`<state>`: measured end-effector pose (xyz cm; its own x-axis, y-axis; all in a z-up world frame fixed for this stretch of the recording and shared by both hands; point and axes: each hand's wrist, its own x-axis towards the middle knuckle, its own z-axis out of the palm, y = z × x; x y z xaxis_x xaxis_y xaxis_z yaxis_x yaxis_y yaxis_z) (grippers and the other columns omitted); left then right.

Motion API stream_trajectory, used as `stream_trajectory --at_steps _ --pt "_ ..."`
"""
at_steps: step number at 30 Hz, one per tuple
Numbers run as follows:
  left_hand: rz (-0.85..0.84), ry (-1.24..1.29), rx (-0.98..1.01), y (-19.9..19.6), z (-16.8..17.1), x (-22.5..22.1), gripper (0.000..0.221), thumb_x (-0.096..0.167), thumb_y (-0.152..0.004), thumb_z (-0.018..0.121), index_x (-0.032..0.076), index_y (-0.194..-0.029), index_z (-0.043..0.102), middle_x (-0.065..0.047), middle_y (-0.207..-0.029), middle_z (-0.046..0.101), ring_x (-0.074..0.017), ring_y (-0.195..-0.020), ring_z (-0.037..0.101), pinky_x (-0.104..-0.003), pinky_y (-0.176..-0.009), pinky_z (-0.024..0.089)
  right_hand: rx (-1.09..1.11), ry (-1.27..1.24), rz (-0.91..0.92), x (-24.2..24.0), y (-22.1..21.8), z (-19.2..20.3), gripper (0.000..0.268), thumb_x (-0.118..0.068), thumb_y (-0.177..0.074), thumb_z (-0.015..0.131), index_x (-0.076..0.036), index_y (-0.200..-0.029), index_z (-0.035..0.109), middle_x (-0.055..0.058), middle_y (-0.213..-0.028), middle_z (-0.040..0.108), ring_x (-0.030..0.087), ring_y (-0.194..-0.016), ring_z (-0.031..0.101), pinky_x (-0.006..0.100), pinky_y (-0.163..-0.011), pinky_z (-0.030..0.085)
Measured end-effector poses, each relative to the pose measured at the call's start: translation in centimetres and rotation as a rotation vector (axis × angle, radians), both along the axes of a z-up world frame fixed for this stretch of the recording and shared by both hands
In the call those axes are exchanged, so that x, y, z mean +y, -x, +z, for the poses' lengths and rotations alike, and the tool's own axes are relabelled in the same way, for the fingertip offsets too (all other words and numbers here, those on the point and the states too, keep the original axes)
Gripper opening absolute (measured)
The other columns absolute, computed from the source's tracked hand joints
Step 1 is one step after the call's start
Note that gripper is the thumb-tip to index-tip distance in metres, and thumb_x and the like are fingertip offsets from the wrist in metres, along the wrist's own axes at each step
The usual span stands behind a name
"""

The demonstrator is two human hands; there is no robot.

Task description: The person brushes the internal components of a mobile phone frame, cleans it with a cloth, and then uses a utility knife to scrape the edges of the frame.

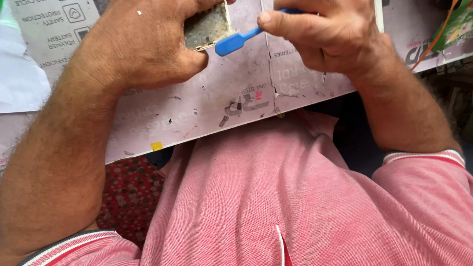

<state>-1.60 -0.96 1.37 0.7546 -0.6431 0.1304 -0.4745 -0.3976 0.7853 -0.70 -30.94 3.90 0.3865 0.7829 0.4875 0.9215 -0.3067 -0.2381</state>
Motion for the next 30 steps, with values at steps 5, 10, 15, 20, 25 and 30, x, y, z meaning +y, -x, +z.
stream_trajectory --at_steps 5,10,15,20,25,30 --pt "-0.021 -0.012 -0.018 -0.3 0.4 0.2 0.062 0.005 -0.070 0.077 0.004 -0.131 0.070 -0.017 -0.114 0.074 -0.0325 -0.101 0.072 -0.043 -0.088 0.056 0.043 -0.011 -0.028 -0.1 -0.2 0.0 0.021 0.003 -0.103 0.072 -0.009 -0.121 0.074 0.007 -0.097 0.071 0.020 -0.078 0.066 0.033 -0.067 0.048" --pt "-0.035 -0.043 -0.023 -0.4 0.7 -0.2 0.061 0.004 -0.066 0.078 0.004 -0.127 0.070 -0.017 -0.108 0.074 -0.0332 -0.096 0.071 -0.044 -0.083 0.055 0.040 -0.040 -0.005 -0.2 -0.2 0.3 0.024 0.004 -0.100 0.073 -0.008 -0.121 0.074 0.008 -0.098 0.071 0.021 -0.079 0.067 0.034 -0.067 0.049" --pt "-0.040 -0.009 -0.013 -0.2 0.8 0.1 0.058 0.005 -0.072 0.080 0.004 -0.129 0.069 -0.017 -0.111 0.074 -0.0322 -0.097 0.072 -0.043 -0.082 0.056 -0.015 -0.016 0.032 1.4 -0.3 1.0 0.021 0.002 -0.090 0.076 -0.008 -0.109 0.076 0.008 -0.085 0.070 0.021 -0.067 0.062 0.035 -0.059 0.046" --pt "-0.042 -0.025 0.025 -0.3 0.8 0.2 0.059 0.004 -0.069 0.078 0.004 -0.128 0.069 -0.017 -0.110 0.074 -0.0318 -0.096 0.072 -0.042 -0.081 0.056 -0.015 0.036 0.001 1.7 -0.3 1.8 0.016 0.001 -0.095 0.075 -0.009 -0.107 0.077 0.006 -0.085 0.069 0.020 -0.068 0.062 0.035 -0.060 0.045" --pt "-0.018 -0.027 0.045 -0.1 0.5 -0.1 0.053 0.006 -0.075 0.081 0.004 -0.127 0.068 -0.017 -0.107 0.074 -0.0300 -0.094 0.074 -0.041 -0.080 0.056 -0.055 0.024 0.046 1.0 0.0 1.0 0.022 0.001 -0.096 0.073 -0.013 -0.112 0.078 0.006 -0.093 0.069 0.023 -0.076 0.063 0.039 -0.067 0.046" --pt "-0.034 -0.018 0.038 -0.1 0.6 0.3 0.058 0.004 -0.071 0.079 0.004 -0.128 0.068 -0.017 -0.108 0.074 -0.0310 -0.094 0.073 -0.042 -0.080 0.056 0.001 0.023 0.043 0.6 -0.4 0.7 0.018 0.002 -0.101 0.072 -0.010 -0.113 0.076 0.006 -0.093 0.069 0.021 -0.076 0.064 0.036 -0.066 0.046"
